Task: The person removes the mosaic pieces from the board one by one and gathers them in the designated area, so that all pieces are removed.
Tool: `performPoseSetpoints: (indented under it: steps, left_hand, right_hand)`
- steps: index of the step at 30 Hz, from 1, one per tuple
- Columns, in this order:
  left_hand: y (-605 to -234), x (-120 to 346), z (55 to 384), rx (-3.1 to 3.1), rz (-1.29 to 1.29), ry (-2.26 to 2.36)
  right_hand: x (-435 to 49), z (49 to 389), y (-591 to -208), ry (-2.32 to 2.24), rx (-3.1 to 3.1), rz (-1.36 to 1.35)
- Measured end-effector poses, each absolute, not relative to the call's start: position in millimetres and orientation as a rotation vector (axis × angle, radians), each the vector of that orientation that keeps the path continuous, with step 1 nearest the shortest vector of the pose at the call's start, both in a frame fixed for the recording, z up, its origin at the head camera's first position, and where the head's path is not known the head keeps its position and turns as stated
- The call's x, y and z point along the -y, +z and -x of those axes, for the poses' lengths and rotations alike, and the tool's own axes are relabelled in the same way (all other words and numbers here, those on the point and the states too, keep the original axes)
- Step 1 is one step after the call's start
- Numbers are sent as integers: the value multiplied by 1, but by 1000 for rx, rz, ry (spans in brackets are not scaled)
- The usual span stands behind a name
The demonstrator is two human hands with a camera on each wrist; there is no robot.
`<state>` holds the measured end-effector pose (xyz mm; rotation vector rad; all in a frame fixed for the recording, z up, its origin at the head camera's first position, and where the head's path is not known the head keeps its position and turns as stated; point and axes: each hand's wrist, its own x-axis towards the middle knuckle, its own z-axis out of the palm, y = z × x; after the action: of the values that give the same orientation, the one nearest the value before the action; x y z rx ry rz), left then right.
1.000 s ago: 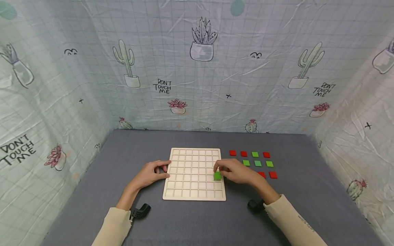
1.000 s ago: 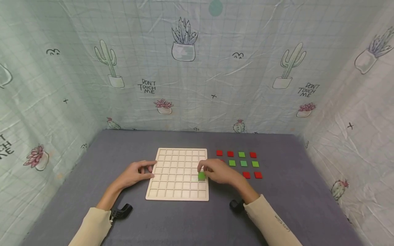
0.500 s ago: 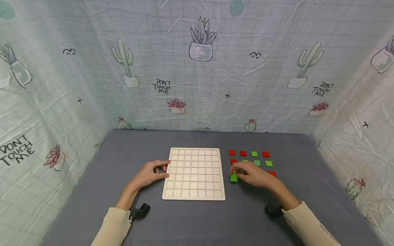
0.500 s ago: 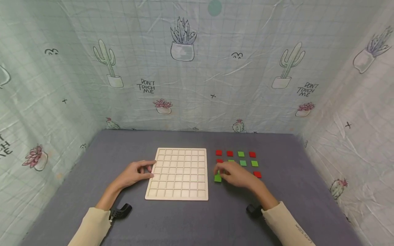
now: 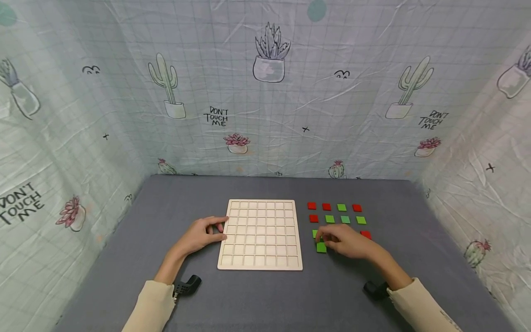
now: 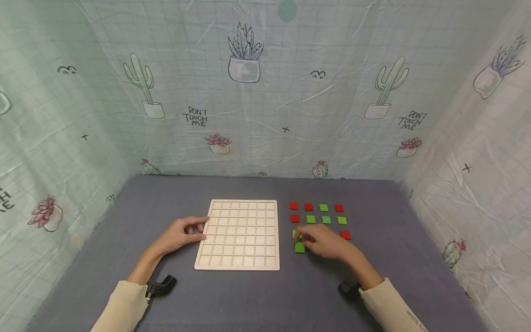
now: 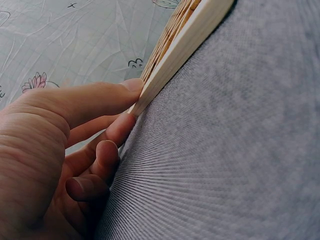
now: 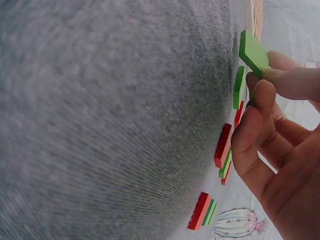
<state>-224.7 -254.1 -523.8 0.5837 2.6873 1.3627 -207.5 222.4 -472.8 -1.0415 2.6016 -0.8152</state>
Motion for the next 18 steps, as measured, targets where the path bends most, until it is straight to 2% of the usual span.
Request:
performPoseSetpoints:
  steps: [18]
  left_hand:
    - [-521,254,224,-2685,-563,1347]
  right_hand:
    - [-223,206,-482,-802,-2581,1084]
